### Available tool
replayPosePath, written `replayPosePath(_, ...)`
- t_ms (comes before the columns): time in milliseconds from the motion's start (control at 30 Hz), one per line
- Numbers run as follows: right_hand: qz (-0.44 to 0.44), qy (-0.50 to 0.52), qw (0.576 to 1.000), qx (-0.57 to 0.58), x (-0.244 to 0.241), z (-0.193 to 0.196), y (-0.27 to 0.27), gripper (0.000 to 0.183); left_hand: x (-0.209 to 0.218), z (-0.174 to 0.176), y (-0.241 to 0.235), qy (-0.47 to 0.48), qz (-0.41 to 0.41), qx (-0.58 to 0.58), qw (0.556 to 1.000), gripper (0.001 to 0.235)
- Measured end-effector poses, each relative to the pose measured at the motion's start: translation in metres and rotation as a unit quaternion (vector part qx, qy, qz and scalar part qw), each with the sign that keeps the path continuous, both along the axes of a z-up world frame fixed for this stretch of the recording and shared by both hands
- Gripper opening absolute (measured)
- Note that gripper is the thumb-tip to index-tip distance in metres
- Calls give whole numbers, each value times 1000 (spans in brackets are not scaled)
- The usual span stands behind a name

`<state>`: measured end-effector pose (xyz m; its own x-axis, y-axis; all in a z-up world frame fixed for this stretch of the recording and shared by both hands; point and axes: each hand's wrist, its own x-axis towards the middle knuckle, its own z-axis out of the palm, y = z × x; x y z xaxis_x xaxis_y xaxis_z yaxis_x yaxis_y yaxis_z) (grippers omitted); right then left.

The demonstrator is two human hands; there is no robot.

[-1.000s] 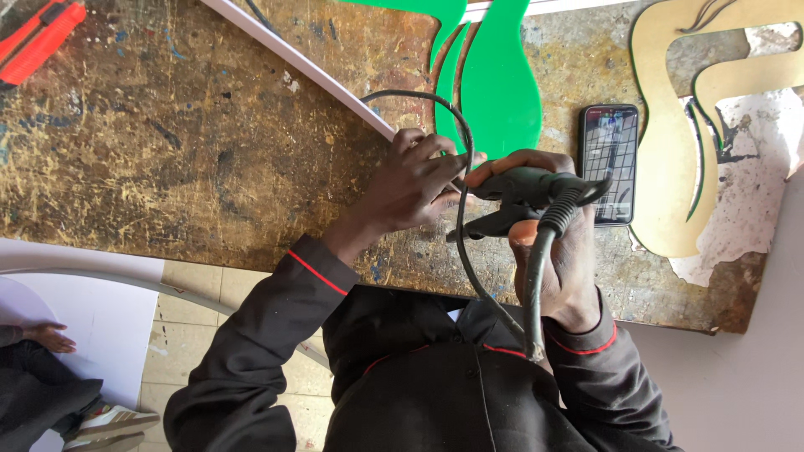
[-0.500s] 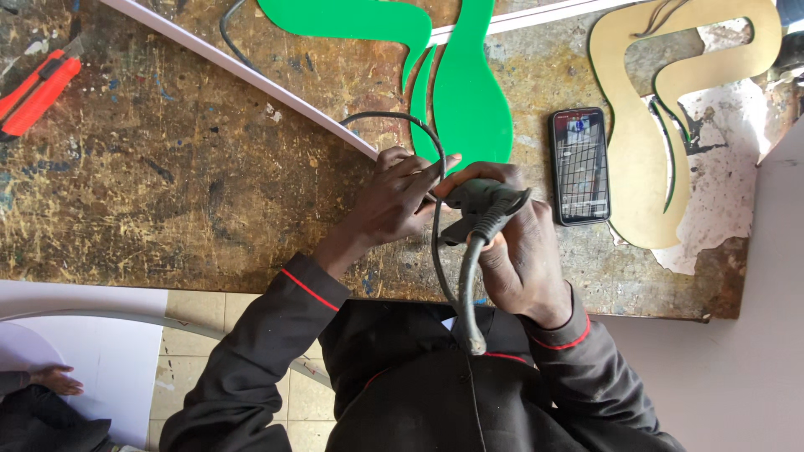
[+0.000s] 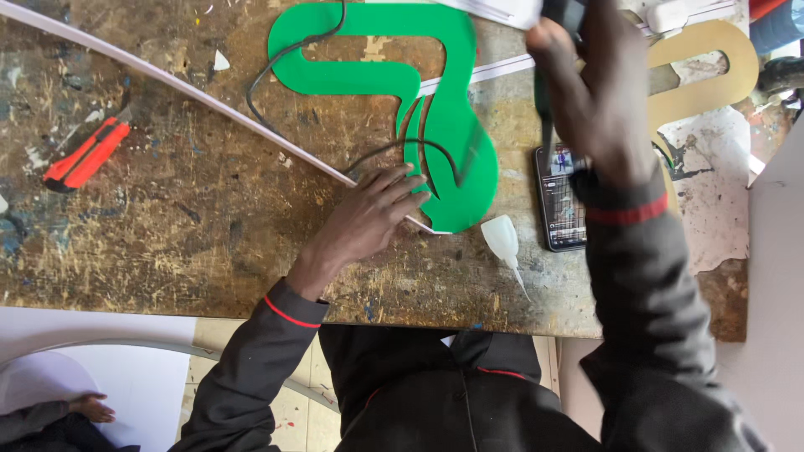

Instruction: The person applies adhesive to a flexible white plastic strip and presses it onto the edges of a green acrylic letter to form a border, then uses a small heating tool to soften the strip for bending around corners.

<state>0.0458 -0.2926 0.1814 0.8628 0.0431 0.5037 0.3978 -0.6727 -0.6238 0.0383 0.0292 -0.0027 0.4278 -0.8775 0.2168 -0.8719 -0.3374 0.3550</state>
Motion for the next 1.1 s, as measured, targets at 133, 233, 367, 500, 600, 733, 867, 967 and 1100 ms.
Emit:
replayPosePath(133,25,69,969,-235,93,-70,-48,50,15,-2,0,-55,-16,77,995,71)
replayPosePath(233,73,65,947,-305,130,-119,-54,54,17,-9,0,-37,-26,97,994,71)
replayPosePath(367,30,3,954,-300,111,-122,-34,71,21,-16,-2,-71,-28,91,993,63)
replayPosePath(500,-56,40,985,-160,-30,-89,12,20,24,-6,-4,-57,-39,86,994,66)
replayPosePath(600,-58,200,972,-109,-123,-99,32,16,25,20,-10,42,-28,143,988,59)
replayPosePath(733,-108,274,913,-283,-184,-139,41,49,28,5,-4,-36,-57,80,995,58)
replayPosePath(867,-66,158,904,-393,-185,-142,28,57,24,17,-7,-62,-38,103,992,61)
replayPosePath(967,11,108,894,-434,-158,-113,16,69,15,24,-3,-69,-16,120,990,56)
replayPosePath(1100,49,85,862,-497,-74,-127,-35,46,12,39,-10,-2,10,142,990,46)
